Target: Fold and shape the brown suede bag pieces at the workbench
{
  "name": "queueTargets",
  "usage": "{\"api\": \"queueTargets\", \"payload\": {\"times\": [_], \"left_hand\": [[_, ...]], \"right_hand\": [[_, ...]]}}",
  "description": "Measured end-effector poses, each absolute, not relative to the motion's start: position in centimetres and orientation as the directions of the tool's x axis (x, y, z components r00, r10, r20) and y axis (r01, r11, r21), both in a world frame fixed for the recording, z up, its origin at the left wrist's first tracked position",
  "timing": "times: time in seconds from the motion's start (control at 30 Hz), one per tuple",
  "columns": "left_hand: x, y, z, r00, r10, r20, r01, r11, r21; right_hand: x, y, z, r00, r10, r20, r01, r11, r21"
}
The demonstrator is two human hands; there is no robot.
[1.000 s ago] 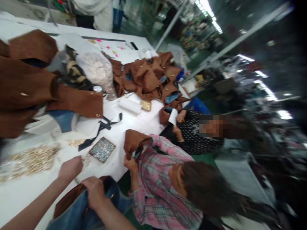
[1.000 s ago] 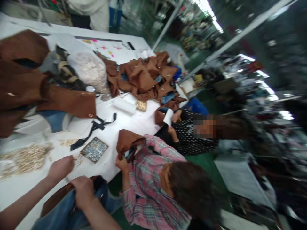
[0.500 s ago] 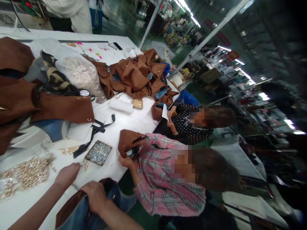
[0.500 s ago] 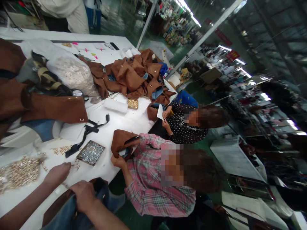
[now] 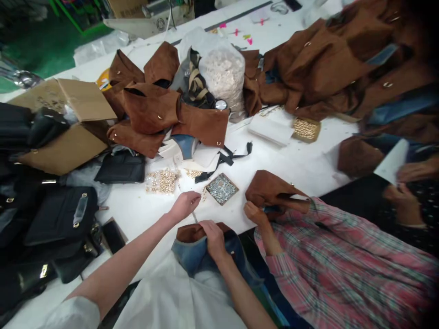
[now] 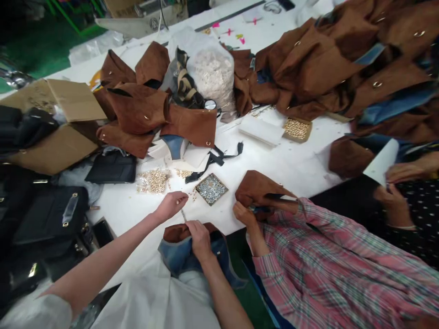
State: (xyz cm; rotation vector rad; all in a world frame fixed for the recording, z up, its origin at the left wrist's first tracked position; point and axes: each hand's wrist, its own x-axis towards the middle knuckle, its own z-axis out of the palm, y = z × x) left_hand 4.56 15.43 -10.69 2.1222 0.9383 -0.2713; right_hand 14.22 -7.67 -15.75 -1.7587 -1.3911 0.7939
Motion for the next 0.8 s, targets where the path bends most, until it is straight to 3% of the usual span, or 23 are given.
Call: {"api": "queueTargets", "payload": {"times": [0.1, 0.2, 0.3, 0.43, 0.6, 0.8], "left_hand": [[0.8, 12.0, -9.1, 0.634, 0.571, -0.521, 0.625, 0.018, 0.78], [-1.6, 9.1, -8.3, 0.59, 0.52, -0.617, 0.521, 0.339, 0.784], [-2.0, 8.0, -7.2, 0.588, 0.472, -0.657, 0.452, 0.481, 0.751], [-1.9, 8.1, -4.1, 0.654, 0.426, -0.625, 0.457, 0.435, 0.775], [-2.8, 8.0, 0.3, 0.693, 0.536, -0.483, 0.448, 0.205, 0.87], [-3.1, 8.0, 4.0, 0.723, 0.589, -0.36, 0.359, 0.125, 0.925]], "right_hand": [[14.7, -8.8, -14.1, 0.273, 0.96, 0.061, 0.522, -0.095, -0.847], [14.9, -9.8, -12.3, 0.269, 0.952, 0.146, 0.565, -0.034, -0.824], [14.4, -10.9, -10.4, 0.234, 0.954, 0.187, 0.588, 0.014, -0.809], [13.3, -11.8, -7.9, 0.247, 0.946, 0.208, 0.607, 0.017, -0.794], [12.9, -11.2, -4.9, 0.282, 0.93, 0.236, 0.61, 0.016, -0.792], [13.2, -10.0, -1.9, 0.359, 0.89, 0.28, 0.575, 0.025, -0.818]]}}
